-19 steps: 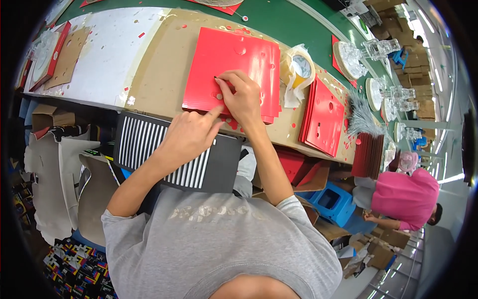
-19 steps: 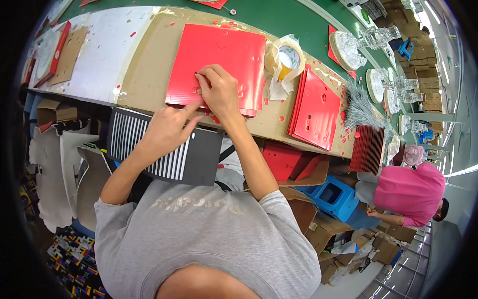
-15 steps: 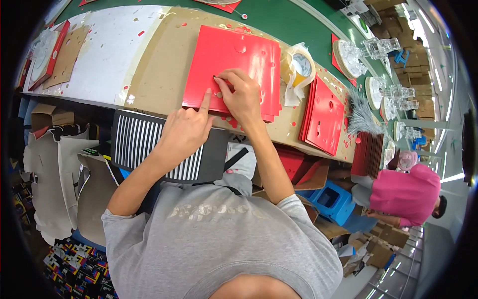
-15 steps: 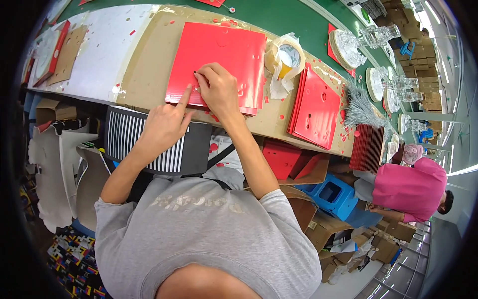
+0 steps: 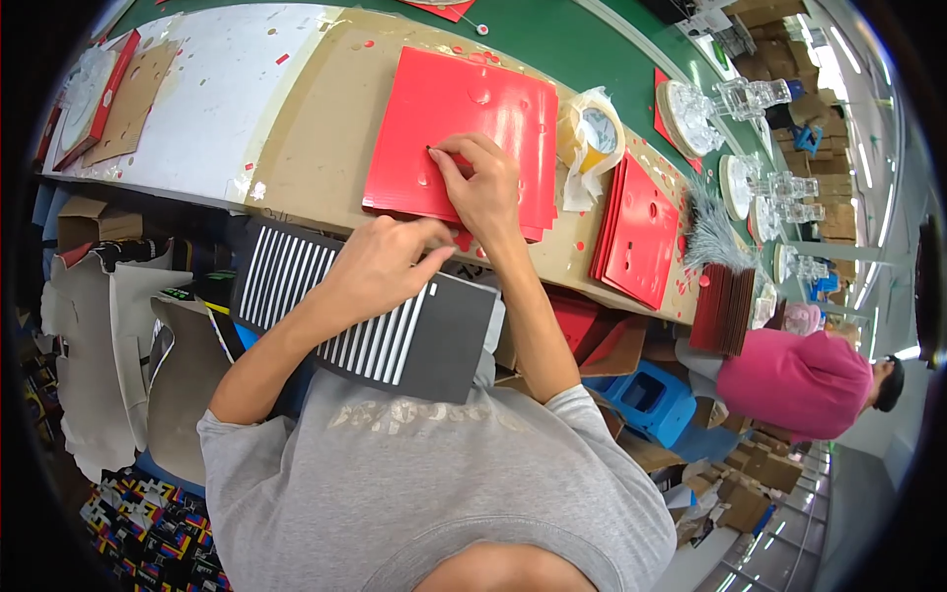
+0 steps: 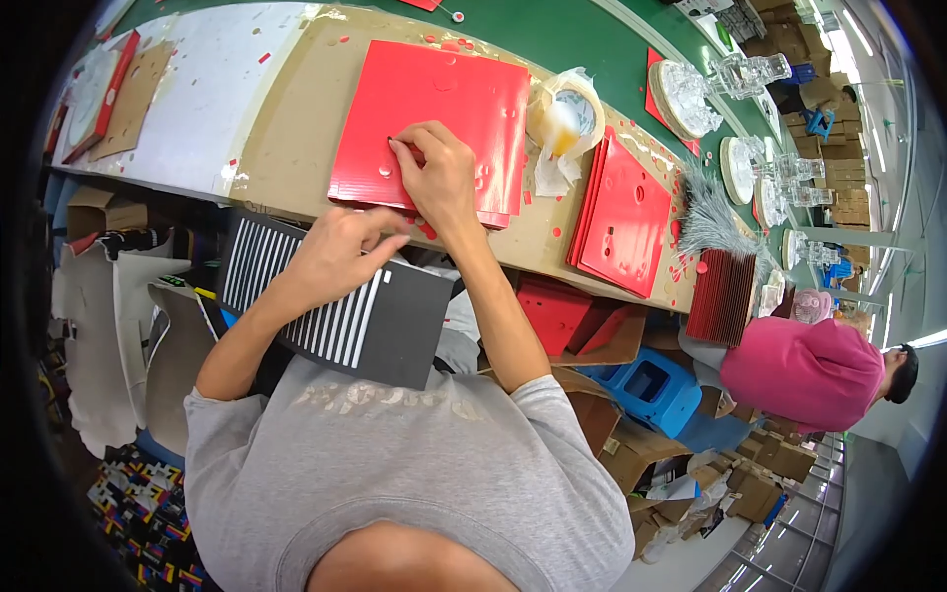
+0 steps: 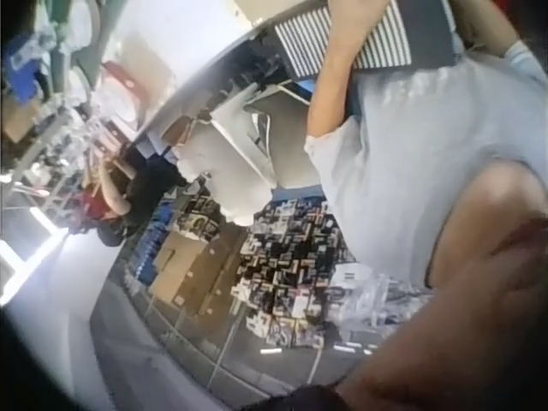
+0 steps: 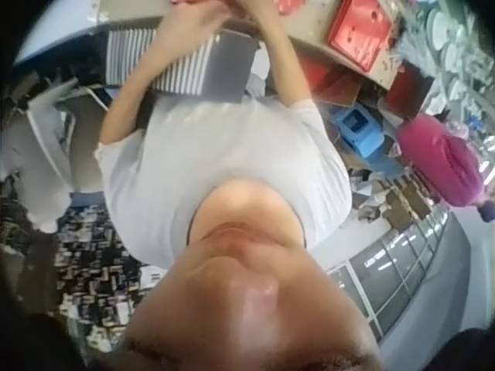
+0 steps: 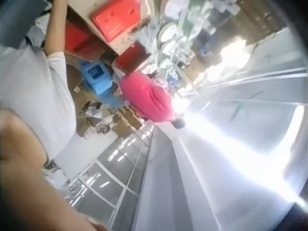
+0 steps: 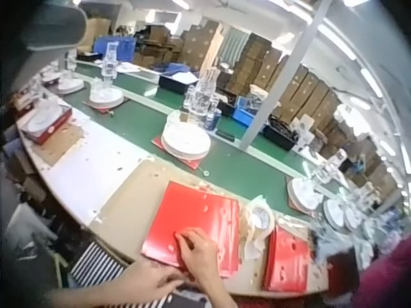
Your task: Assembling red ring binders by inserting dividers and organizing them at a factory workstation.
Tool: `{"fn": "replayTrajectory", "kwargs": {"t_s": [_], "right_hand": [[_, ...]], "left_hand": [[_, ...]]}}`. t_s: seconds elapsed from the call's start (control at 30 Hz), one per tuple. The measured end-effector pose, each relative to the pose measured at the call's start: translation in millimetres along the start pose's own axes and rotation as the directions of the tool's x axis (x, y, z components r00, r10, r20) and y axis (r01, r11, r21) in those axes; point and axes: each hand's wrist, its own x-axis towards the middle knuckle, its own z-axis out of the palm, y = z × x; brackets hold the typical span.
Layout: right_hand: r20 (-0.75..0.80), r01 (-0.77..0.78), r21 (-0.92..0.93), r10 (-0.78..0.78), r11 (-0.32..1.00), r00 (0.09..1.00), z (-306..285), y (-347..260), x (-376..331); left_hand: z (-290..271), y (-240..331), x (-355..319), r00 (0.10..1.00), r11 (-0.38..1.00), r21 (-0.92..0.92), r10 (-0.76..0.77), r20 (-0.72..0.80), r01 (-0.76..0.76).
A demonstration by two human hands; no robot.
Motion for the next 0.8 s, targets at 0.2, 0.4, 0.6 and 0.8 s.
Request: {"fn": "replayTrajectory", "kwargs": {"t_s": [0.2,0.4,0.6,0.8], "right_hand": [[0.003,-0.011,0.012,0.011,1.000,1.000,0.5,-1.7,-0.9],[0.005,-0.057,0.051,0.057,0.997,0.998,0.9,-3.1,1.3],[0.022,-0.003,0.006,0.003,1.000,1.000,3.2,2.7,5.4],[-0.006,0.090,-0.157,-0.092,0.984,0.996,9.4,-2.5,3.5]], "left_hand": [[9.1,-15.7,1.8,0.989,0.994,0.109,0.002,-0.151,0.014],[2.4,1.2,4.1,0.991,0.991,-0.029,-0.132,0.026,0.132],[8.8,2.1,3.3,0.989,0.925,0.361,-0.077,-0.122,0.117],[10.8,-2.7,3.5,0.988,0.902,0.419,-0.041,-0.150,0.101]]}}
